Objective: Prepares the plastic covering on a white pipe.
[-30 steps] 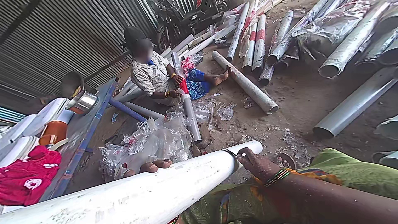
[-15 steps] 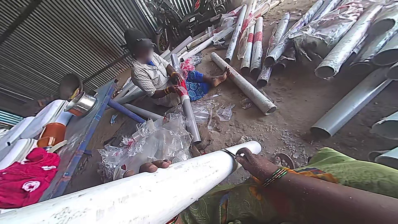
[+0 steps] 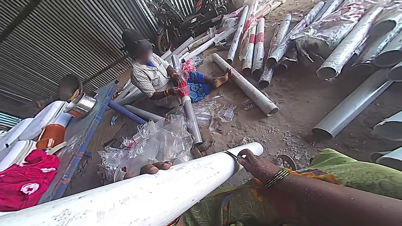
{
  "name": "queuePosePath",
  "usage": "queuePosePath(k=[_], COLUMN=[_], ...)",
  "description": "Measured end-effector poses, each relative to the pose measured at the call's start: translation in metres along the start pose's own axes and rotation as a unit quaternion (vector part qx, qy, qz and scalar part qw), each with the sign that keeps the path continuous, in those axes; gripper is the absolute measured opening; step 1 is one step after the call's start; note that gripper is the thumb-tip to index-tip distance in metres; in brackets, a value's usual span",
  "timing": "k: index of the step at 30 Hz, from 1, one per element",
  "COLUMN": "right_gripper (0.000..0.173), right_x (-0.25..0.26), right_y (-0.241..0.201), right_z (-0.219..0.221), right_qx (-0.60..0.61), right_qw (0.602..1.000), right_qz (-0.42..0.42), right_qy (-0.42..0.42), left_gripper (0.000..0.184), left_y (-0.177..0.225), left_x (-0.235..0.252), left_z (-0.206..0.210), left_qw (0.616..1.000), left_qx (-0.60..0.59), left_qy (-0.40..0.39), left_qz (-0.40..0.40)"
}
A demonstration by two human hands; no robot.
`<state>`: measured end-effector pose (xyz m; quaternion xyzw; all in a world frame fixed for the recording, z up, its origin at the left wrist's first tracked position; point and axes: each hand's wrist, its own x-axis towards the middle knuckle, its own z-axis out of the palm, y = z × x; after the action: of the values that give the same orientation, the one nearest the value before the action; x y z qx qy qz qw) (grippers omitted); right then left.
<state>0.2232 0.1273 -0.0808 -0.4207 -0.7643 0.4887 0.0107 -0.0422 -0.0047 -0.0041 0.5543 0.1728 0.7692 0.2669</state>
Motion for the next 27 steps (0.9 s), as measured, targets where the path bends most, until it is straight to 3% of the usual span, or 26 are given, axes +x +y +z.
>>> queuePosePath(k=[27], right_gripper=[0.040], right_x=[-0.0014], right_y=[-0.0018], right_z=[-0.0018], right_qx=[0.007], right_qw=[1.000], right_qz=[0.003], right_qy=[-0.009], left_gripper=[0.043], left_y=[-0.0027], left_x=[-0.0019], left_z=[-0.0006], left_qw=[1.000], left_qx=[-0.003], left_qy=[0.003], left_qz=[0.010])
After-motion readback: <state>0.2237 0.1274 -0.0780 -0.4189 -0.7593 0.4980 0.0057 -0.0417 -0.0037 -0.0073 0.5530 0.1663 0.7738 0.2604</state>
